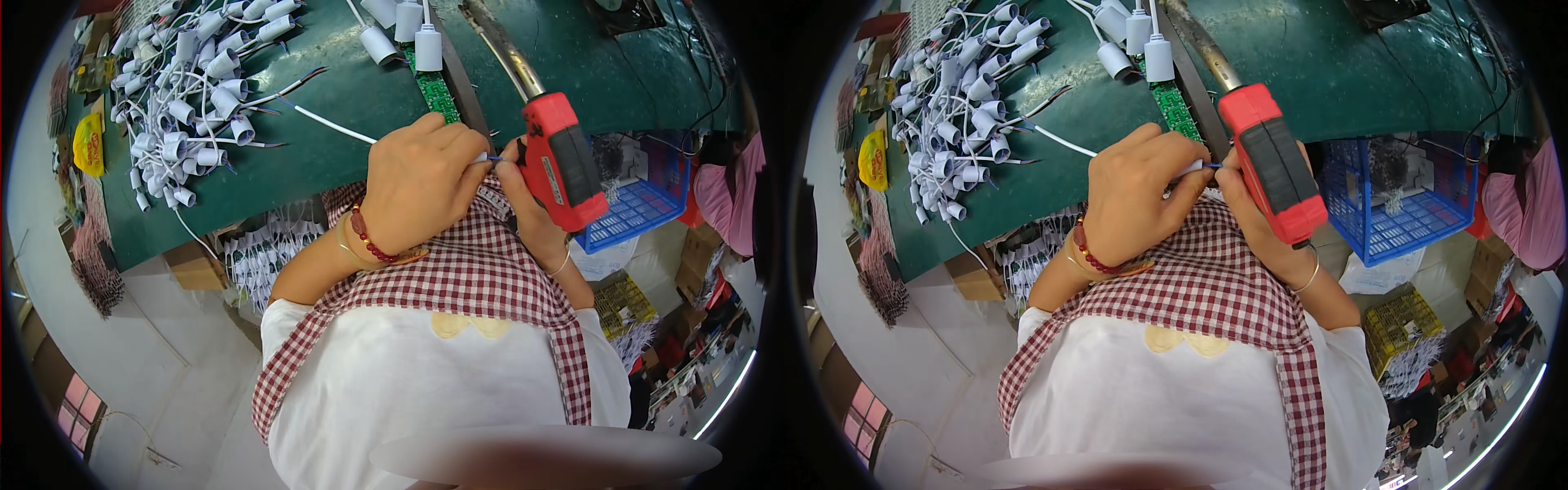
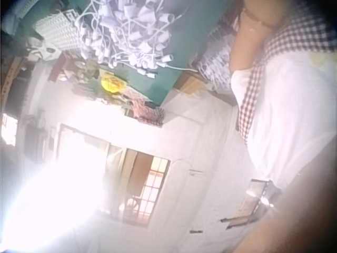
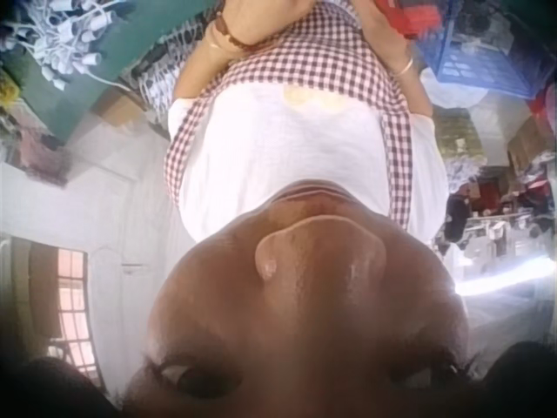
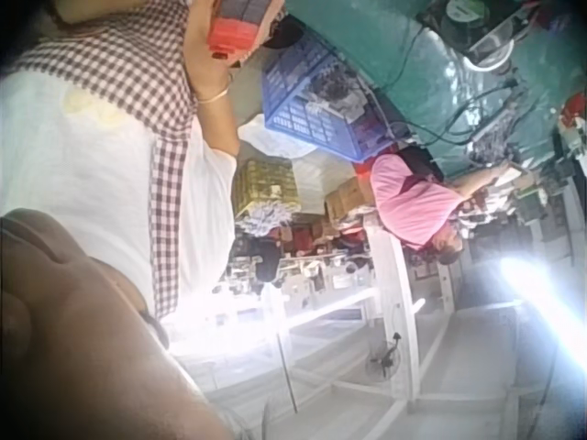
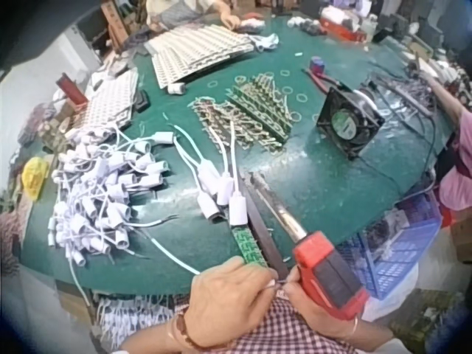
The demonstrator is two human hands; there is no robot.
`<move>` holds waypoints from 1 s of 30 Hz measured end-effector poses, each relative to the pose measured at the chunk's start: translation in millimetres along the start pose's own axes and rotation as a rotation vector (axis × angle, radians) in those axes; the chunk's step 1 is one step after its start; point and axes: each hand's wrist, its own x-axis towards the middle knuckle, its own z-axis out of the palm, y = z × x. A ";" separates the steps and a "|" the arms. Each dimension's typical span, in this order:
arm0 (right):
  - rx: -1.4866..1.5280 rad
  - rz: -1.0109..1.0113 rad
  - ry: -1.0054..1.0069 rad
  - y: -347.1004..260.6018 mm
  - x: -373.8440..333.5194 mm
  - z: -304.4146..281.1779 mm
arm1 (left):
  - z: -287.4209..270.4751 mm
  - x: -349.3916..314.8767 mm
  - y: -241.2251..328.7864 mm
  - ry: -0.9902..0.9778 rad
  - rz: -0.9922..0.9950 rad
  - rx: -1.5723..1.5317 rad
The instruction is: The person solders wires and pcb components onto an LED strip with a soldering iron.
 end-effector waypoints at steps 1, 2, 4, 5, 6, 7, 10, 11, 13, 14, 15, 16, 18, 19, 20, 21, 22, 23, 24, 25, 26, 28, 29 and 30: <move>0.013 0.024 0.014 1.2 -0.2 0.9 | -1.4 0.4 0.1 -0.034 0.001 0.011; 0.011 0.022 0.015 2.4 -0.2 1.7 | -0.7 0.3 -1.2 -0.033 0.003 0.011; 0.054 0.063 0.032 3.4 -1.2 1.8 | 1.3 -0.5 -3.0 -0.034 0.050 0.021; 0.053 0.063 0.035 3.1 -1.7 0.7 | 0.9 -0.4 -2.8 -0.034 0.052 0.020; 0.000 0.006 0.034 3.2 -1.6 -0.7 | 0.4 -0.7 -2.9 -0.048 0.036 -0.032; -0.054 -0.050 0.034 2.8 -1.7 -1.7 | 0.2 -1.0 -2.9 -0.062 0.021 -0.084; 0.252 0.076 0.039 -12.2 -1.5 -1.2 | 4.0 -3.3 1.0 -0.036 -0.105 -0.306; 0.252 0.075 0.039 -11.8 -1.2 -1.6 | 6.2 -3.2 1.7 -0.036 -0.104 -0.305; 0.346 0.095 0.051 -8.4 -0.4 -2.7 | 11.5 -3.1 2.2 0.019 -0.171 -0.366; 0.347 0.094 0.048 -6.4 0.5 -2.9 | 13.3 -2.8 1.1 0.021 -0.173 -0.365; 0.366 0.107 0.069 -4.2 0.7 -2.9 | 15.4 -2.9 -0.5 0.028 -0.157 -0.371; 0.386 0.120 0.090 -2.6 0.6 -2.7 | 16.7 -3.0 -1.5 0.034 -0.142 -0.377; 0.339 0.121 0.102 -1.9 -0.2 -0.7 | 13.9 0.5 1.0 0.058 -0.187 -0.382; 0.291 0.120 0.119 -1.8 -0.4 0.5 | 12.7 1.8 1.5 0.078 -0.226 -0.386; 0.292 0.123 0.116 -1.3 -0.6 1.4 | 13.2 0.5 -1.5 0.078 -0.230 -0.386; 0.259 0.126 0.064 -0.3 0.2 2.3 | 14.1 -1.5 -7.2 0.061 -0.209 -0.337; 0.225 0.128 0.012 0.3 1.1 3.3 | 13.9 -2.1 -11.8 0.043 -0.187 -0.289; 0.226 0.130 0.012 -1.3 3.4 4.6 | 13.0 -1.2 -14.1 0.042 -0.189 -0.288; 0.154 0.116 -0.001 -4.8 6.4 6.0 | 12.1 -0.8 -16.1 0.072 -0.190 -0.264; 0.081 0.102 -0.014 -6.5 8.0 6.9 | 11.1 -0.1 -19.1 0.102 -0.192 -0.241; 0.080 0.104 -0.015 -6.5 7.2 6.9 | 10.1 0.7 -25.0 0.102 -0.195 -0.243; 0.179 0.206 0.097 -6.6 5.2 5.1 | 7.3 2.3 -44.5 0.168 -0.287 -0.065; 0.167 0.147 0.121 -3.0 4.4 1.8 | 7.4 2.1 -58.6 0.158 -0.330 -0.013; 0.168 0.147 0.111 1.1 3.6 -3.0 | 8.4 1.9 -67.8 0.163 -0.339 -0.011</move>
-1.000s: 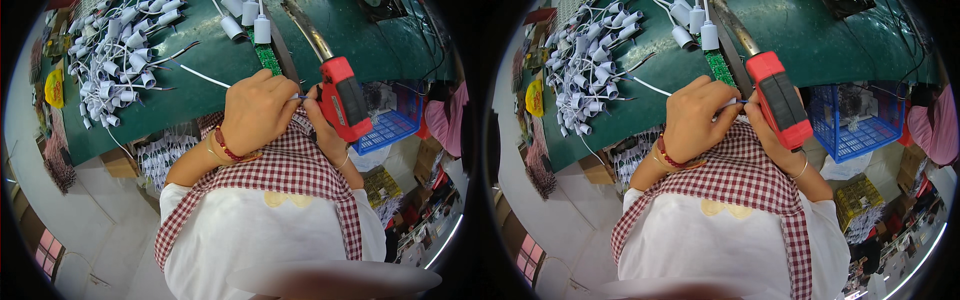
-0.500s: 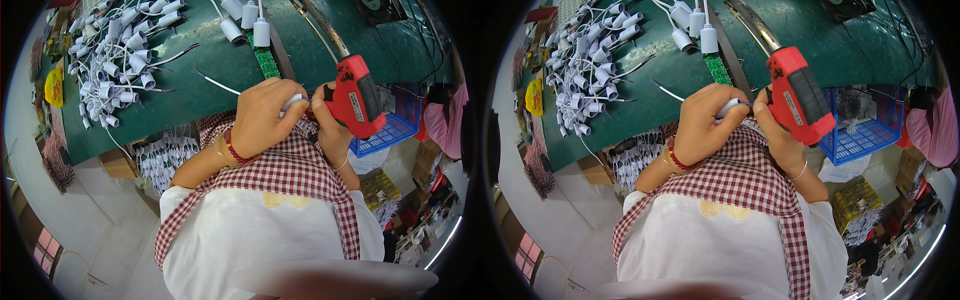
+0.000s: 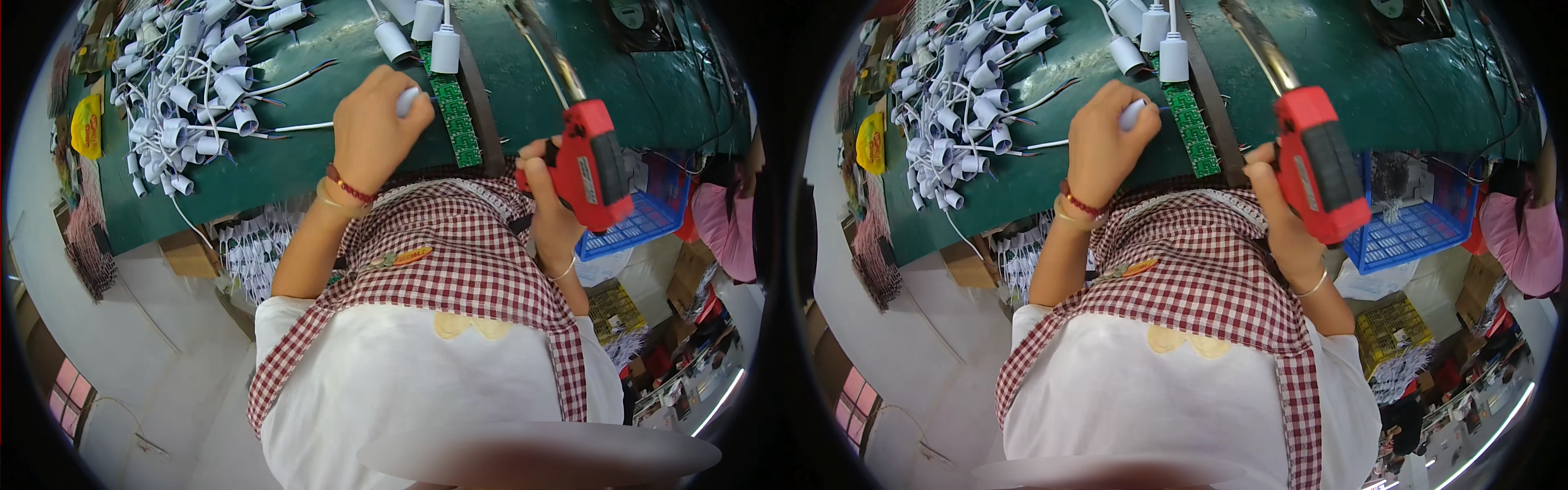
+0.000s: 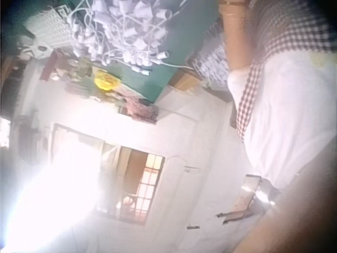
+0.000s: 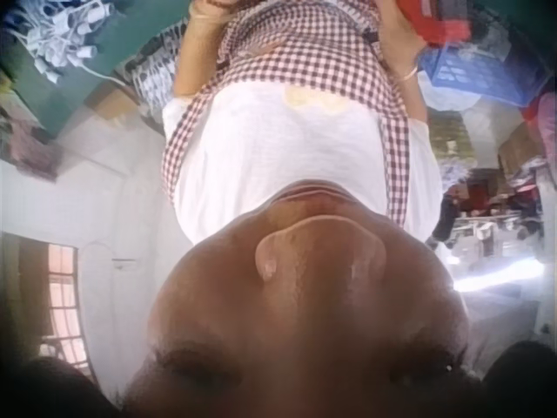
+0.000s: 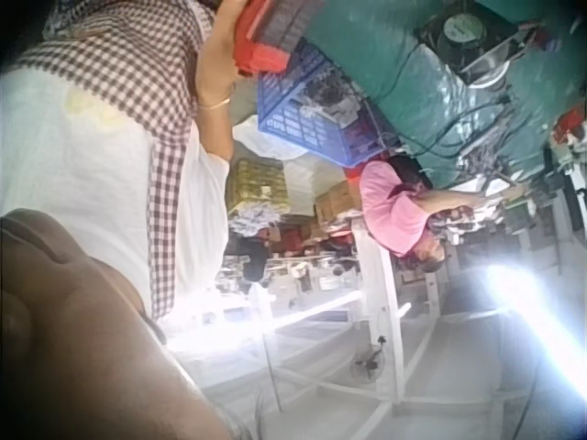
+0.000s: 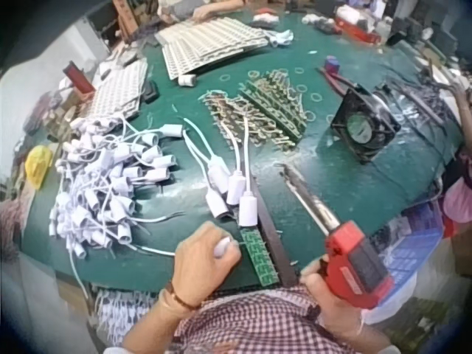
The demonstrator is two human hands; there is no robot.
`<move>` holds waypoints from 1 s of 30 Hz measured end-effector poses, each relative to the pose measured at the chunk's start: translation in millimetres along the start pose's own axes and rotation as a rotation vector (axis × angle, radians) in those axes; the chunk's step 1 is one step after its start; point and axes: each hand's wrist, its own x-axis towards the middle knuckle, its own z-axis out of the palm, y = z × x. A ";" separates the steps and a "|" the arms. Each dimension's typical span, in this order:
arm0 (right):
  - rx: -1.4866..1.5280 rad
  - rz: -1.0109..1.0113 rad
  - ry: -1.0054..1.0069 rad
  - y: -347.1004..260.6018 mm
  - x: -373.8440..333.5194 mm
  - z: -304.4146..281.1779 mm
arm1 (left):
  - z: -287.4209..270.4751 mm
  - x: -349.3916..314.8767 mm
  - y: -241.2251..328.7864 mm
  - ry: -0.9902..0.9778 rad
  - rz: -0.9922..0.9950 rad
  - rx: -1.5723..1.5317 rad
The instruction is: The person solders wires and pcb components onto an LED strip with a soldering iron.
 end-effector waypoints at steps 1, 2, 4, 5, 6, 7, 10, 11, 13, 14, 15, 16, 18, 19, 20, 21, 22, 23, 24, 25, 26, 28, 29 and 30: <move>-0.008 -0.049 -0.023 3.2 -0.2 -6.8 | 1.0 2.1 -7.2 0.011 -0.001 0.057; -0.015 -0.098 -0.046 6.1 -0.7 -12.9 | 1.9 3.0 -12.5 0.021 -0.003 0.113; 0.007 -0.093 -0.061 15.5 -8.2 -25.3 | 6.0 3.8 -14.2 0.022 -0.015 0.095; -0.063 -0.049 -0.027 26.9 -17.0 -34.8 | 6.4 4.7 -13.2 0.018 -0.026 0.105; -0.133 -0.007 -0.003 36.6 -23.3 -42.9 | 5.7 3.7 -12.5 0.022 -0.046 0.116; -0.134 -0.005 -0.002 45.3 -29.1 -49.9 | 6.6 4.3 -11.4 0.020 -0.046 0.115; -0.133 0.028 -0.036 54.5 -38.0 -59.2 | 8.1 4.5 -9.3 0.023 -0.059 0.127; -0.136 0.035 -0.055 53.5 -38.8 -59.6 | 8.4 4.3 -9.0 0.027 -0.074 0.123; -0.137 0.043 -0.076 50.3 -41.0 -59.5 | 9.0 4.1 -8.7 0.031 -0.090 0.120; -0.121 0.120 -0.074 47.1 -42.1 -58.8 | 9.4 4.3 -8.6 0.041 -0.098 0.108; -0.103 0.196 -0.070 44.6 -42.2 -57.8 | 10.0 4.8 -8.5 0.051 -0.104 0.097; -0.103 0.196 -0.071 41.4 -41.3 -55.6 | 10.1 4.7 -8.2 0.051 -0.104 0.097; -0.114 0.197 -0.093 35.7 -39.6 -51.4 | 9.8 3.8 -6.9 0.040 -0.120 0.109; -0.114 0.197 -0.093 37.4 -39.9 -51.5 | 9.1 3.5 -6.0 0.039 -0.120 0.109; -0.110 0.177 -0.094 40.5 -40.5 -51.7 | 8.2 3.4 -4.9 0.043 -0.112 0.094; -0.106 0.157 -0.097 41.9 -40.8 -51.5 | 7.3 3.1 -4.6 0.048 -0.107 0.080; -0.105 0.158 -0.098 41.1 -40.9 -50.3 | 8.1 3.3 -4.8 0.048 -0.108 0.080; -0.079 0.185 -0.081 39.7 -41.0 -48.4 | 10.1 3.9 -4.9 0.032 -0.104 0.083; -0.052 0.212 -0.065 38.6 -40.3 -47.5 | 11.2 4.5 -5.1 0.016 -0.100 0.086; -0.051 0.212 -0.067 37.2 -37.9 -47.3 | 10.7 4.6 -4.8 0.017 -0.102 0.087; -0.099 0.132 -0.118 35.6 -34.4 -47.0 | 9.7 4.8 -4.1 0.004 -0.102 0.115; -0.143 0.053 -0.170 35.4 -31.1 -45.3 | 9.1 4.6 -4.2 -0.010 -0.103 0.145; -0.138 0.053 -0.167 35.6 -30.3 -43.8 | 9.5 4.6 -4.8 -0.006 -0.100 0.135; -0.133 0.053 -0.163 36.1 -29.6 -42.3 | 9.9 4.8 -5.9 -0.002 -0.096 0.124</move>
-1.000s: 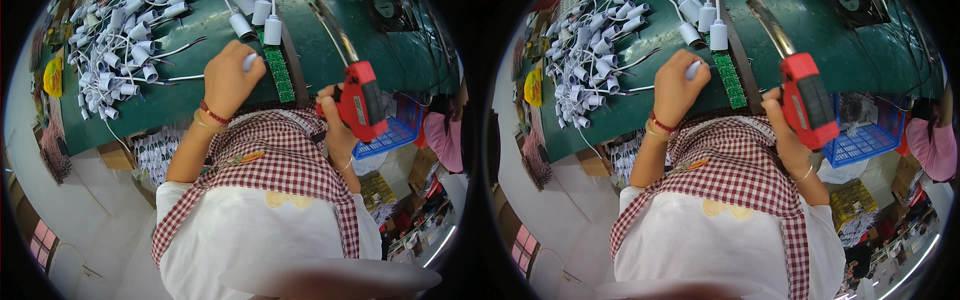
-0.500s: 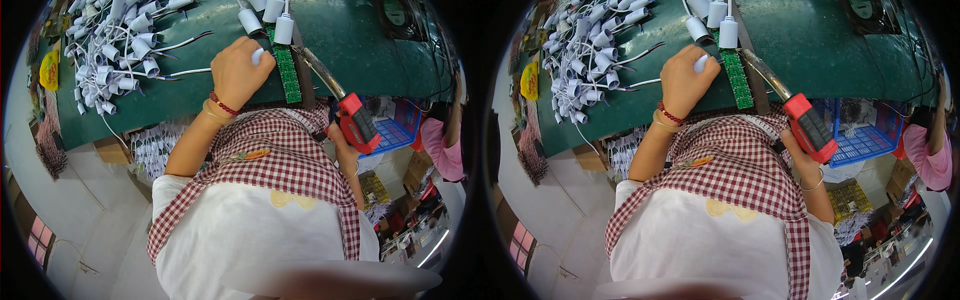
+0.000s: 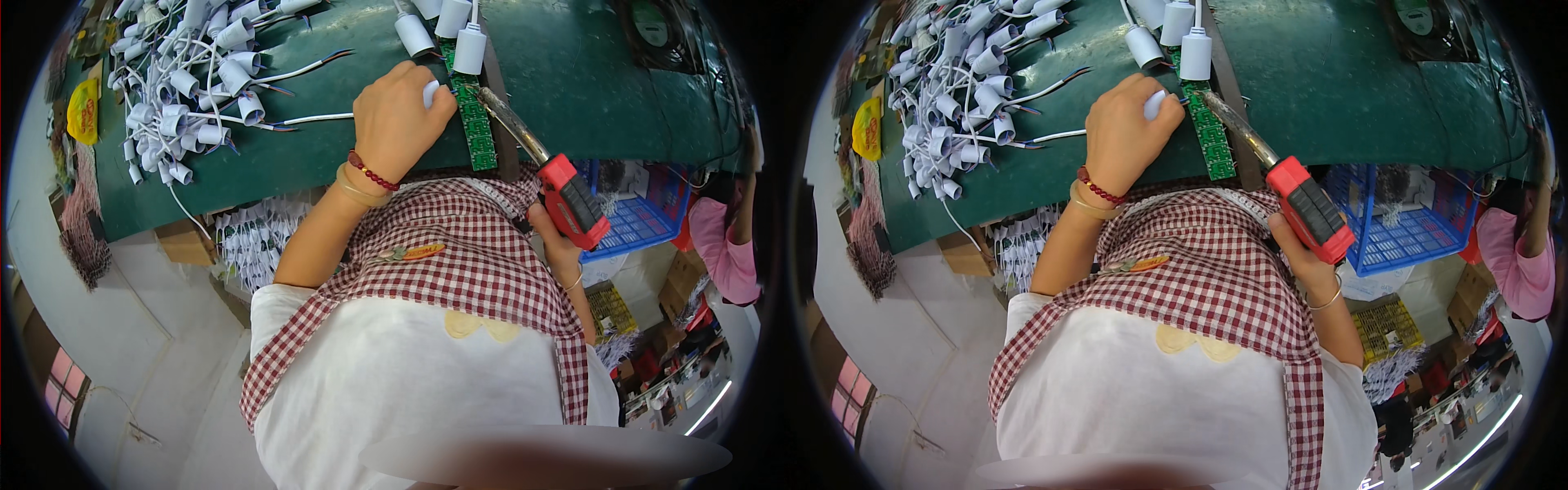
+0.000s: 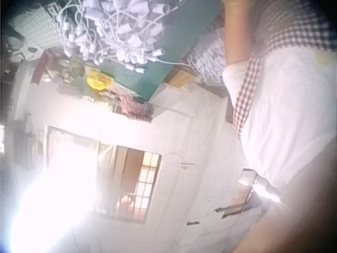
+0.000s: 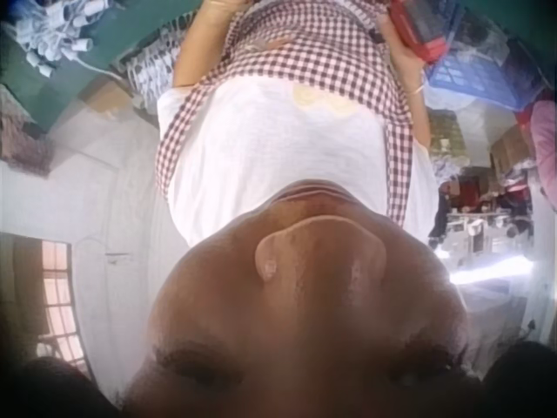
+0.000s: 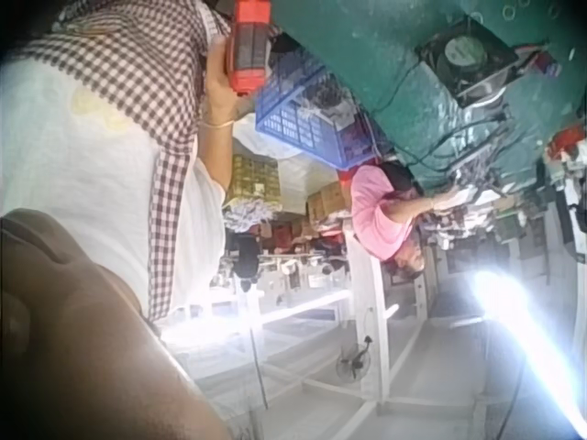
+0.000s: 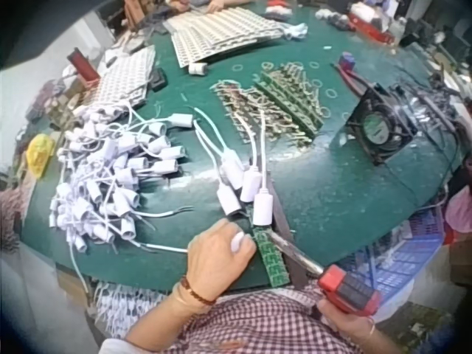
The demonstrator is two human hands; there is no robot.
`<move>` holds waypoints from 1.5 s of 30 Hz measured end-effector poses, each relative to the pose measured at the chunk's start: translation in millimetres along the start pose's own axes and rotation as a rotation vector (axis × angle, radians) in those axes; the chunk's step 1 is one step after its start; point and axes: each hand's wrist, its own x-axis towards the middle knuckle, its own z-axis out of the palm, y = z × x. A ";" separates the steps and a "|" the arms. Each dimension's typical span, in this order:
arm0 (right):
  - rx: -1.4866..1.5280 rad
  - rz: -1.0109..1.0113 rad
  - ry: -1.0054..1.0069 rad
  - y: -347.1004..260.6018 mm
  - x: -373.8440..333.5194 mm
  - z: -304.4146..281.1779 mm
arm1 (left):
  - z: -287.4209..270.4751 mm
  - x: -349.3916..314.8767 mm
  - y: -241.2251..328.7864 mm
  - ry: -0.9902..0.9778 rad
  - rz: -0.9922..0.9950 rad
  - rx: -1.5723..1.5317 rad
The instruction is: The person solders wires and pcb components onto an LED strip with a soldering iron.
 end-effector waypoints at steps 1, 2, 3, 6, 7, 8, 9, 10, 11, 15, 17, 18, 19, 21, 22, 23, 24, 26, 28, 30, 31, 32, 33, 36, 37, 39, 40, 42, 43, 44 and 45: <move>0.001 0.000 -0.001 1.2 0.8 1.0 | 0.6 0.5 -0.8 0.000 0.000 0.001; -0.018 -0.030 0.004 2.9 1.4 2.1 | 1.3 1.1 -1.5 0.006 0.010 -0.007; -0.039 -0.059 0.008 4.1 1.9 2.0 | 2.2 1.2 -1.8 0.013 0.018 -0.017; -0.078 -0.089 -0.025 5.4 3.8 0.8 | 3.4 2.1 -4.4 0.026 0.034 0.016; -0.078 -0.089 -0.026 6.5 4.2 0.2 | 3.3 2.3 -4.5 0.027 0.033 0.016; -0.085 -0.083 -0.048 8.5 4.2 -0.6 | 3.4 2.4 -4.5 0.025 0.028 0.018; -0.091 -0.075 -0.069 10.4 3.7 -1.0 | 3.4 2.4 -4.5 0.022 0.024 0.020; -0.091 -0.076 -0.070 11.9 2.6 -1.0 | 2.4 2.8 -3.4 0.022 0.023 0.020; -0.110 -0.020 -0.079 13.1 1.0 -1.1 | 0.4 3.6 -1.2 -0.002 0.006 0.022; -0.137 -0.063 -0.050 8.2 3.6 2.7 | -1.2 3.8 0.1 -0.020 -0.019 0.006; -0.087 -0.039 -0.028 5.5 1.2 2.4 | -1.3 3.7 0.1 -0.022 -0.025 0.009; -0.036 -0.014 -0.003 5.0 0.1 2.1 | -1.0 3.7 0.3 -0.026 -0.030 0.012; -0.036 -0.014 -0.003 6.2 -0.2 1.1 | -0.8 3.7 0.3 -0.027 -0.029 0.012; -0.042 -0.013 -0.021 10.4 -0.9 -1.2 | -0.5 3.6 0.3 -0.023 -0.034 0.021; -0.042 -0.014 -0.021 11.3 -0.9 -1.1 | -0.4 3.6 0.4 -0.023 -0.034 0.020; -0.063 -0.044 -0.026 12.2 -0.5 -0.9 | -0.2 3.6 0.5 -0.023 -0.035 0.017; -0.083 -0.074 -0.031 12.7 -0.4 -0.6 | -0.2 3.6 0.4 -0.023 -0.037 0.015; -0.097 -0.066 -0.043 10.5 0.0 -1.0 | -0.3 3.4 0.2 -0.022 -0.030 0.019; -0.113 -0.058 -0.053 9.5 0.3 -1.1 | 0.1 3.5 0.0 -0.020 -0.023 0.021; -0.101 -0.059 -0.046 9.8 0.1 -0.2 | 1.1 2.9 -0.9 -0.014 -0.018 0.046; -0.100 -0.060 -0.046 9.8 0.4 -0.4 | 1.4 2.6 -0.9 -0.014 -0.017 0.046; -0.113 -0.075 -0.055 9.7 1.0 -0.8 | 1.6 2.3 -0.7 -0.008 -0.009 0.043; -0.127 -0.089 -0.064 9.7 1.3 -1.1 | 1.9 2.0 -0.7 -0.002 -0.001 0.039; -0.123 -0.070 -0.054 10.9 1.2 -0.9 | 2.5 1.3 -1.3 0.003 0.012 0.036; -0.122 -0.070 -0.054 11.1 1.0 -0.9 | 2.4 1.2 -1.2 0.003 0.012 0.037; -0.122 -0.056 -0.061 11.9 0.4 -1.1 | 2.3 1.0 -0.8 0.005 0.015 0.040; -0.121 -0.056 -0.061 12.8 0.4 -1.0 | 2.4 1.0 -0.8 0.005 0.015 0.041; -0.163 -0.091 -0.081 14.5 0.8 -0.9 | 3.0 0.9 -0.6 -0.003 0.003 0.055; -0.163 -0.091 -0.081 14.7 0.6 -1.1 | 3.3 0.9 -0.3 -0.003 0.002 0.056; -0.174 -0.104 -0.076 14.9 0.4 -1.3 | 3.6 0.8 0.1 0.002 0.005 0.055; -0.185 -0.117 -0.071 14.8 0.4 -1.2 | 3.6 0.8 0.2 0.008 0.008 0.053</move>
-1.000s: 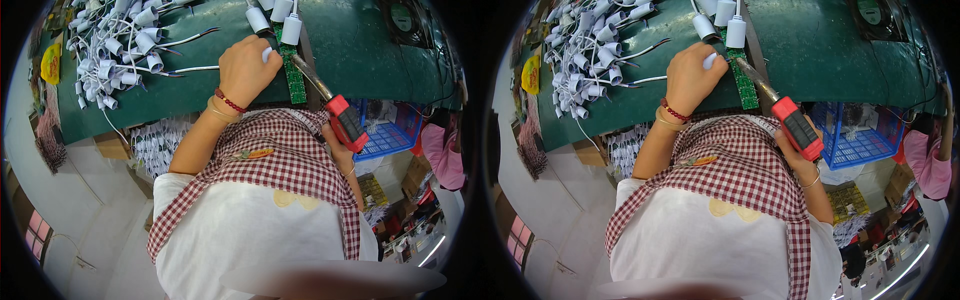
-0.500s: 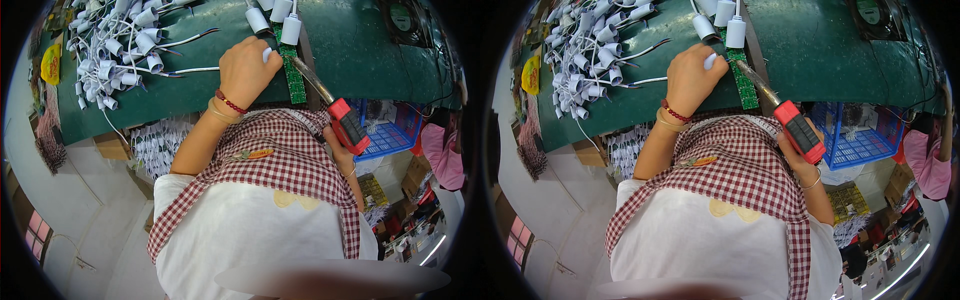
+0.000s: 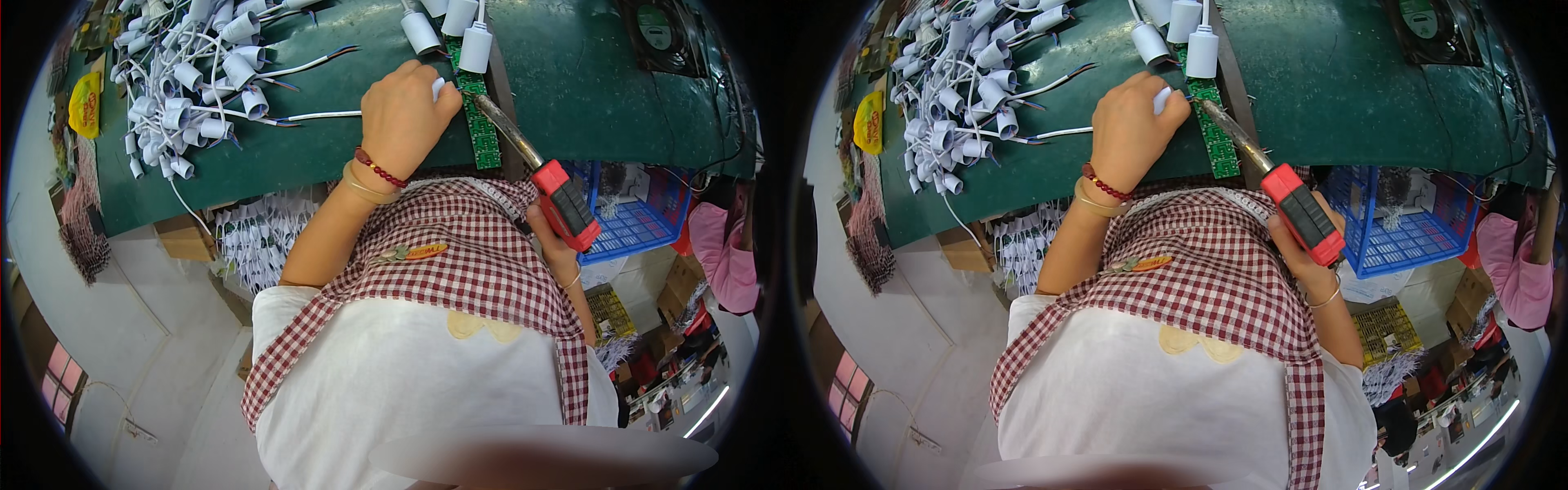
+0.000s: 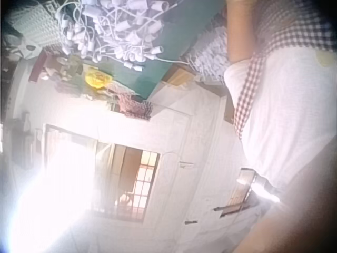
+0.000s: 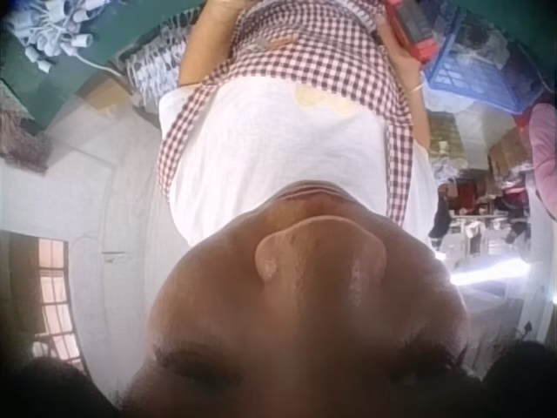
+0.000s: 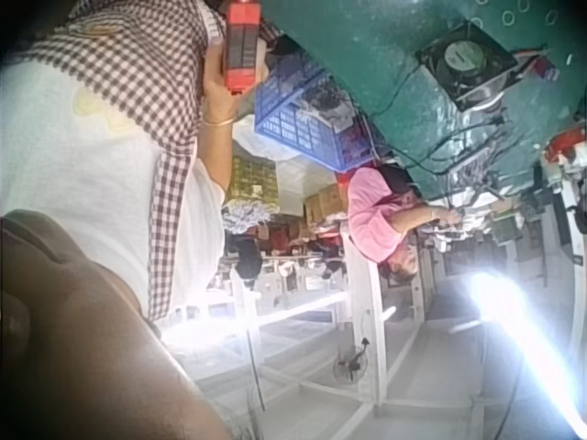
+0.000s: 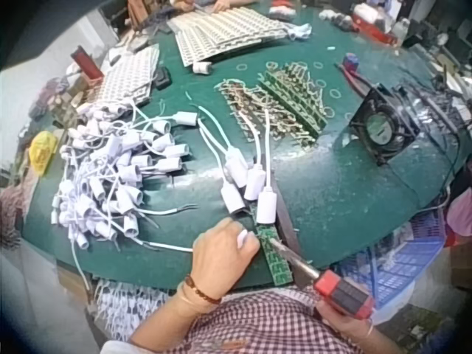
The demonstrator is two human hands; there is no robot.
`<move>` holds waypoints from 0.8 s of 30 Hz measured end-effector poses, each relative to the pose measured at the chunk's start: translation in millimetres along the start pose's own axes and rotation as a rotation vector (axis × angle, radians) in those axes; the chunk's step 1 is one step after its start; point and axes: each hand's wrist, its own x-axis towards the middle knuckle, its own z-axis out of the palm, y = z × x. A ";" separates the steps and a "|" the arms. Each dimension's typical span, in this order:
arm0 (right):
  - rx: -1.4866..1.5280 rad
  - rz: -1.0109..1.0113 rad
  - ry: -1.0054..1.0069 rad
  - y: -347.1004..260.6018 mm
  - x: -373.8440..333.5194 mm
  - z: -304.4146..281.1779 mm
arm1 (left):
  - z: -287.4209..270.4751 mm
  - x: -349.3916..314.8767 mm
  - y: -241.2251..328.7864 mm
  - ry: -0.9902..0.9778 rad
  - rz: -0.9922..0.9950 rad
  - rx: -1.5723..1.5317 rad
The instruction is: The person solders wires and pcb components onto an LED strip with a soldering iron.
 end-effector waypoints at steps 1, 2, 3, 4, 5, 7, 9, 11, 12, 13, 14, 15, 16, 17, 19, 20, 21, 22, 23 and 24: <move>0.001 0.000 0.000 -2.3 0.7 0.3 | 0.1 0.0 -0.2 0.000 0.000 0.001; 0.042 0.012 0.021 -6.4 1.9 0.8 | 0.4 -0.1 -0.5 0.003 0.000 -0.001; 0.084 0.023 0.043 -8.6 2.1 0.8 | 0.8 -0.3 -0.6 0.006 0.002 -0.003; 0.084 0.022 0.043 -7.4 0.5 0.1 | 1.0 -0.5 -0.8 0.006 0.003 -0.003; 0.101 0.055 0.046 -4.9 -1.8 -1.0 | 1.0 -0.8 -1.1 0.011 0.006 -0.006; 0.118 0.087 0.049 -3.6 -2.1 -2.0 | 1.0 -1.4 -1.3 0.017 0.009 -0.011; 0.073 0.049 0.029 -4.2 -0.1 -2.6 | 0.6 -2.3 -1.2 0.018 0.006 -0.010; 0.084 0.050 0.033 -8.6 1.9 -2.2 | 0.2 -2.5 -0.4 0.015 0.003 -0.017; 0.093 0.051 0.034 -10.1 2.5 -2.1 | 0.0 -2.5 -0.1 0.012 -0.001 -0.024; 0.094 0.051 0.035 -9.5 2.4 -1.9 | 0.0 -2.6 -0.1 0.012 0.000 -0.024; 0.089 0.034 0.037 -8.4 2.2 -1.5 | -0.2 -2.6 -0.2 0.012 -0.001 -0.020; 0.084 0.017 0.038 -7.9 2.3 -1.4 | -0.3 -2.7 -0.3 0.012 -0.003 -0.017; 0.084 0.017 0.038 -8.4 2.7 -1.3 | -0.7 -2.8 -0.3 0.012 -0.002 -0.017; 0.091 0.018 0.039 -9.3 3.2 -1.0 | -1.5 -2.9 -0.1 -0.004 -0.007 -0.018; 0.097 0.020 0.041 -9.5 3.0 -1.4 | -3.3 -2.9 0.6 -0.022 -0.011 -0.020; 0.095 0.028 0.037 -9.0 2.6 -1.9 | -4.9 -2.4 1.3 -0.041 -0.013 -0.046; 0.093 0.038 0.033 -8.9 2.2 -2.6 | -6.8 -1.8 1.7 -0.060 -0.015 -0.074; 0.092 0.038 0.034 -8.6 1.9 -3.1 | -9.3 -1.1 1.1 -0.061 -0.014 -0.075; 0.097 0.050 0.037 -8.3 1.6 -3.6 | -12.4 -0.2 0.0 -0.105 0.000 -0.092; 0.104 0.060 0.038 -7.8 1.3 -3.6 | -14.5 0.1 -0.7 -0.149 0.013 -0.108</move>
